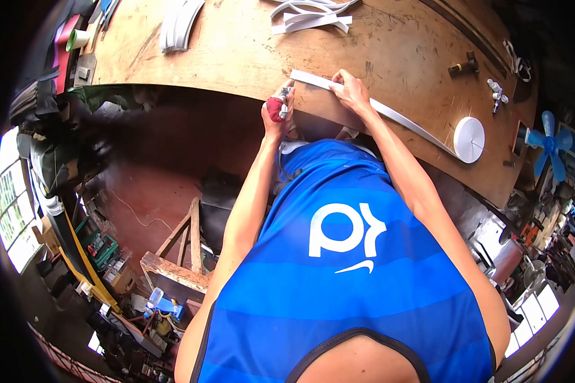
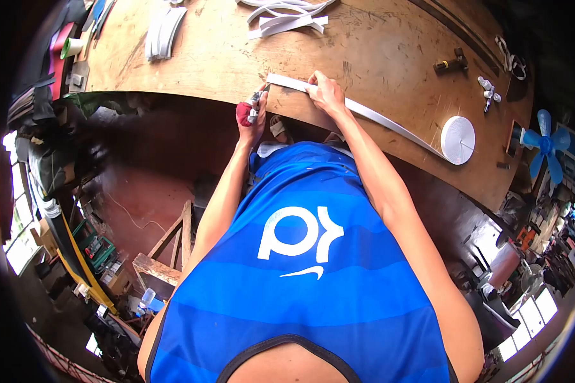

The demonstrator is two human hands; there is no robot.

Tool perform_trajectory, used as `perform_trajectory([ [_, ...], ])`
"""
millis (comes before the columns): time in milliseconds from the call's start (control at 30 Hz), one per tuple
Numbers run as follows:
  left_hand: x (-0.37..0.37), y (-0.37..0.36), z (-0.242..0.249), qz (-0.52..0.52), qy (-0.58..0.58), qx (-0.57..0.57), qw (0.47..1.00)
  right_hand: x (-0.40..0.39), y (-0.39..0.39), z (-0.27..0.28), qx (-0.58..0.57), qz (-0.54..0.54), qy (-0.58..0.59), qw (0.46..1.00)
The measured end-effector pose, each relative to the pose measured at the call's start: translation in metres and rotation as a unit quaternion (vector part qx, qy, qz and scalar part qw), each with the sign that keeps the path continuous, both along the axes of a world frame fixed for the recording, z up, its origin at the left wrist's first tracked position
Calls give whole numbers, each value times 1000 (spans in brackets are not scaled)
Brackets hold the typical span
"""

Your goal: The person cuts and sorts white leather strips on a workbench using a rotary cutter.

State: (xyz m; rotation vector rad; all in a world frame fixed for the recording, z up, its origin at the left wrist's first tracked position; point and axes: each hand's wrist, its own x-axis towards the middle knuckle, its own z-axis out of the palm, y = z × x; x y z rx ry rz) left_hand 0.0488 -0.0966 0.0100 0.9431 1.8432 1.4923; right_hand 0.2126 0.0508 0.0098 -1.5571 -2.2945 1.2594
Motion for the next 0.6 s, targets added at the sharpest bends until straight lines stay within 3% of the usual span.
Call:
perform_trajectory([
  [200,-1,4,0,-2,68,-27,997,-1,0,12,-67,-14,-1,998],
  [467,-1,8,-2,0,122,-17,992,0,-1,1,2,-5,10,1000],
  [533,-1,7,1,6,107,-110,988,-1,-1,4,-3,-5,8,1000],
  [600,0,7,2,4,114,-122,986,-1,-1,8,-8,-5,4,1000],
])
